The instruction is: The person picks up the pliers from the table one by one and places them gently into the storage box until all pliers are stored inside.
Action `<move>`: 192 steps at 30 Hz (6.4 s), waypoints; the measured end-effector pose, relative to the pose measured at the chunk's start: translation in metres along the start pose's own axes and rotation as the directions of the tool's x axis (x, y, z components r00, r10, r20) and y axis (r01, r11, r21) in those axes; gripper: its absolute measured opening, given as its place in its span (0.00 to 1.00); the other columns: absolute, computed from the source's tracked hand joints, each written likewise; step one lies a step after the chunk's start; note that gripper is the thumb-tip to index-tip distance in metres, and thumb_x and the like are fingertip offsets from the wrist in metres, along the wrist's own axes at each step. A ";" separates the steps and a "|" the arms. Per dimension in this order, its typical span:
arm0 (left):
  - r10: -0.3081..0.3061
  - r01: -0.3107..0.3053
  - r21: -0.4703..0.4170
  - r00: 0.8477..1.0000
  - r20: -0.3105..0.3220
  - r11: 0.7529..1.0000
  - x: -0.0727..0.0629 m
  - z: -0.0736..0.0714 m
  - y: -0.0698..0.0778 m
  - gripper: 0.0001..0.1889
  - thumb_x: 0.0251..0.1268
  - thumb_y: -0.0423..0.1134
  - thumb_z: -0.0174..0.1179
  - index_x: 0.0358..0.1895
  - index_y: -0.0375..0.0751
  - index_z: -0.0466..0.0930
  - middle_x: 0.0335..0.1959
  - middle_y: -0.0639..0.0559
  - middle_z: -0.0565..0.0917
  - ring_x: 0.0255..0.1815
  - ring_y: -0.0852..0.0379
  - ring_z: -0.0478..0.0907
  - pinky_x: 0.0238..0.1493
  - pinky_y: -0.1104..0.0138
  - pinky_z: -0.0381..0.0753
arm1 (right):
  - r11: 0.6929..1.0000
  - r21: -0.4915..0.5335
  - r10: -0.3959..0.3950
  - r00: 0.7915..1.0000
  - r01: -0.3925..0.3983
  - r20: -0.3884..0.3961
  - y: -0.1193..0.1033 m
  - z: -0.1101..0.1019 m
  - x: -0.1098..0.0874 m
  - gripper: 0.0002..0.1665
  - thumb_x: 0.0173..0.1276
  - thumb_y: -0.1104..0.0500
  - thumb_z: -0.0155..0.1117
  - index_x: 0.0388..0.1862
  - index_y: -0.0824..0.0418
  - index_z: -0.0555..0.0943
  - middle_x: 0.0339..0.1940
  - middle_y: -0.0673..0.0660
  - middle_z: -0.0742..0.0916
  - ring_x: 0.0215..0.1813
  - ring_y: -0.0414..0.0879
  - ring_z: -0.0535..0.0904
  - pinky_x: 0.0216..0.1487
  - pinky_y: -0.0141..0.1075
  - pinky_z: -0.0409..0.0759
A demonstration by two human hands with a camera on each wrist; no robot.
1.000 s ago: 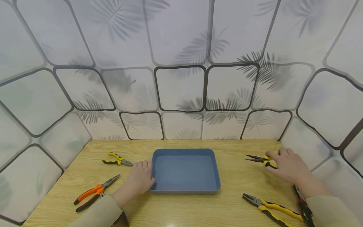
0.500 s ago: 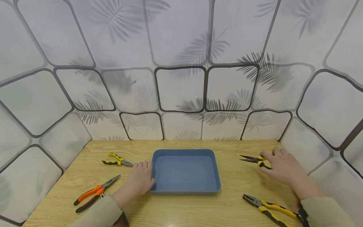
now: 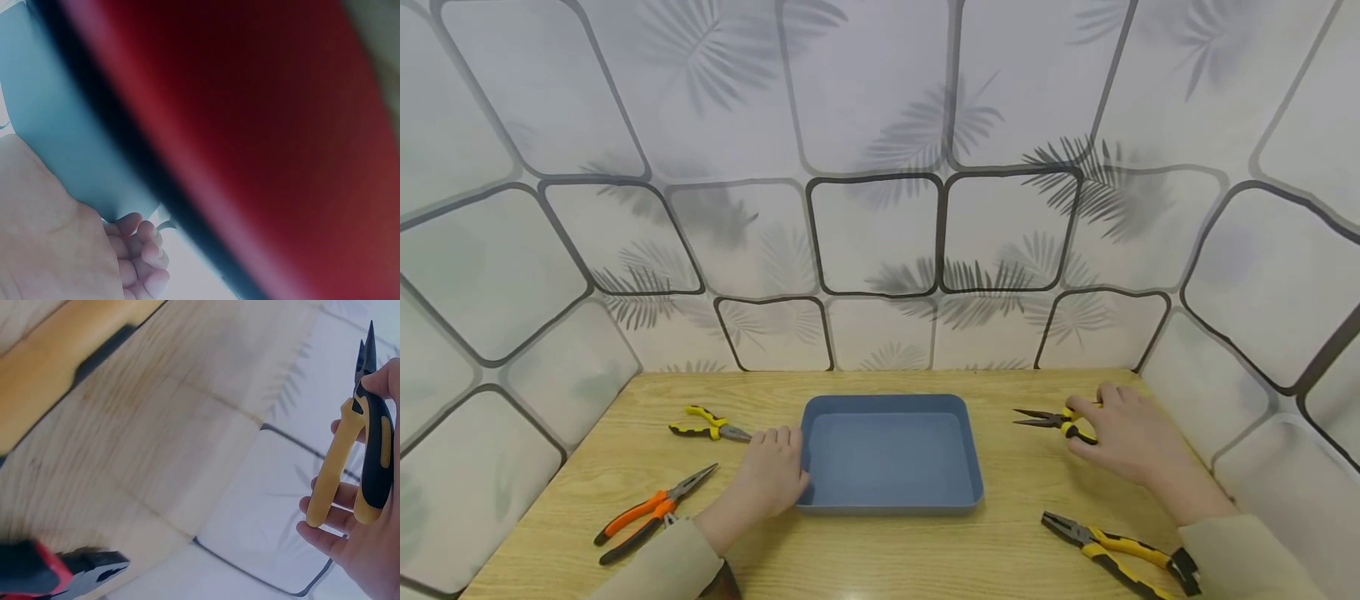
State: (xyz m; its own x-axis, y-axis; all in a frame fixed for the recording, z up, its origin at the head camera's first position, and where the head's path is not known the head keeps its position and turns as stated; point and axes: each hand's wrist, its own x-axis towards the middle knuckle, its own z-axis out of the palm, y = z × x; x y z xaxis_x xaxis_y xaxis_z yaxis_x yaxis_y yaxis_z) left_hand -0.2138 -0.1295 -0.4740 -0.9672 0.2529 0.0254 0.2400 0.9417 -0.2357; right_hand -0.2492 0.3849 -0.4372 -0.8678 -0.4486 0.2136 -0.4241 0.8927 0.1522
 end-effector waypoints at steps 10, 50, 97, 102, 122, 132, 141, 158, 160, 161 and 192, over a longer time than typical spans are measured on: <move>-0.010 0.010 0.004 1.000 -0.009 1.000 -0.003 -0.001 0.002 0.26 0.72 0.55 0.60 0.57 0.34 0.74 0.44 0.42 0.80 0.48 0.47 0.79 0.56 0.54 0.79 | 1.000 -0.027 0.003 1.000 -0.003 0.012 -0.029 -0.015 0.007 0.34 0.64 0.38 0.75 0.62 0.56 0.83 0.43 0.64 0.81 0.41 0.56 0.77 0.40 0.55 0.78; -0.003 0.003 -0.008 1.000 -0.014 1.000 0.000 0.001 0.003 0.27 0.73 0.55 0.59 0.59 0.34 0.74 0.47 0.41 0.81 0.50 0.46 0.81 0.59 0.53 0.80 | 0.999 -0.014 -0.052 0.997 0.052 -0.064 -0.088 -0.016 0.017 0.30 0.63 0.38 0.75 0.60 0.50 0.83 0.45 0.60 0.78 0.44 0.55 0.75 0.42 0.54 0.78; -0.010 0.009 -0.041 1.000 -0.018 0.999 -0.003 0.001 0.002 0.25 0.72 0.53 0.60 0.56 0.33 0.75 0.47 0.40 0.82 0.50 0.45 0.81 0.60 0.53 0.80 | 0.988 0.093 -0.114 0.988 0.125 -0.108 -0.147 -0.004 0.039 0.29 0.58 0.42 0.73 0.59 0.48 0.84 0.43 0.55 0.77 0.43 0.49 0.71 0.40 0.46 0.73; -0.011 0.011 -0.042 1.000 -0.010 0.999 -0.003 0.000 0.003 0.26 0.72 0.54 0.60 0.57 0.33 0.75 0.48 0.40 0.82 0.52 0.45 0.81 0.61 0.52 0.80 | 0.987 0.095 -0.119 0.988 0.129 -0.099 -0.151 -0.001 0.039 0.30 0.58 0.42 0.73 0.59 0.49 0.84 0.44 0.55 0.77 0.44 0.50 0.72 0.41 0.47 0.74; -0.004 0.003 -0.025 1.000 -0.030 1.000 -0.004 -0.003 0.002 0.26 0.71 0.54 0.61 0.56 0.33 0.75 0.46 0.41 0.82 0.49 0.45 0.81 0.59 0.53 0.80 | 0.985 0.111 -0.127 0.989 0.135 -0.074 -0.169 0.000 0.044 0.30 0.61 0.41 0.73 0.61 0.48 0.83 0.47 0.57 0.78 0.46 0.50 0.73 0.42 0.48 0.75; 0.001 -0.001 -0.003 0.999 -0.034 1.000 -0.002 0.001 0.001 0.25 0.71 0.55 0.61 0.54 0.34 0.75 0.44 0.42 0.81 0.47 0.46 0.81 0.57 0.54 0.81 | 0.979 0.116 -0.156 0.983 0.166 -0.095 -0.177 0.004 0.048 0.30 0.62 0.40 0.73 0.61 0.48 0.83 0.47 0.57 0.78 0.46 0.50 0.74 0.42 0.45 0.75; -0.005 0.004 -0.022 1.000 -0.017 1.000 -0.001 0.002 0.001 0.25 0.72 0.54 0.61 0.54 0.34 0.74 0.44 0.42 0.80 0.47 0.46 0.80 0.57 0.53 0.80 | 0.972 0.146 -0.174 0.981 0.186 -0.089 -0.184 0.005 0.050 0.29 0.63 0.40 0.73 0.60 0.48 0.84 0.44 0.56 0.77 0.42 0.47 0.68 0.40 0.41 0.68; -0.010 0.010 -0.031 1.000 -0.023 0.999 -0.002 -0.002 0.002 0.25 0.72 0.54 0.60 0.55 0.34 0.75 0.44 0.41 0.81 0.47 0.46 0.80 0.57 0.53 0.80 | 0.962 0.169 -0.205 0.976 0.215 -0.078 -0.190 0.008 0.053 0.26 0.61 0.41 0.74 0.57 0.46 0.83 0.45 0.55 0.77 0.43 0.46 0.69 0.40 0.40 0.69; -0.011 0.010 -0.033 1.000 -0.019 0.999 -0.002 -0.002 0.002 0.25 0.72 0.54 0.60 0.55 0.34 0.75 0.45 0.41 0.81 0.48 0.46 0.80 0.58 0.53 0.80 | 0.961 0.171 -0.208 0.976 0.216 -0.068 -0.191 0.007 0.053 0.26 0.61 0.41 0.73 0.57 0.47 0.83 0.46 0.55 0.77 0.43 0.47 0.69 0.41 0.41 0.70; -0.011 0.010 -0.035 1.000 -0.017 0.999 -0.002 -0.002 0.002 0.25 0.72 0.54 0.60 0.55 0.33 0.75 0.45 0.41 0.81 0.48 0.46 0.80 0.58 0.53 0.80 | 0.961 0.174 -0.207 0.976 0.215 -0.062 -0.191 0.007 0.053 0.26 0.62 0.41 0.73 0.58 0.47 0.83 0.46 0.55 0.77 0.43 0.47 0.69 0.41 0.41 0.70; -0.013 0.013 -0.030 1.000 -0.004 0.999 -0.003 -0.004 0.002 0.26 0.73 0.55 0.60 0.58 0.34 0.75 0.47 0.41 0.81 0.50 0.45 0.80 0.60 0.53 0.80 | 0.945 0.200 -0.259 0.965 0.259 -0.031 -0.202 0.014 0.068 0.27 0.66 0.40 0.73 0.59 0.49 0.83 0.48 0.55 0.79 0.47 0.48 0.72 0.46 0.45 0.74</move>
State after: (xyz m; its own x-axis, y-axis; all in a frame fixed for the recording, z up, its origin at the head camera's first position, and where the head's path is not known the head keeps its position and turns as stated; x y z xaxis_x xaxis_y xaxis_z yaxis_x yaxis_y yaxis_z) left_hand -0.2099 -0.1272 -0.4705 -0.9698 0.2418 0.0321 0.2303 0.9510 -0.2063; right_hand -0.2264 0.1750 -0.4664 -0.7202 -0.6653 0.1965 -0.6776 0.7354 0.0064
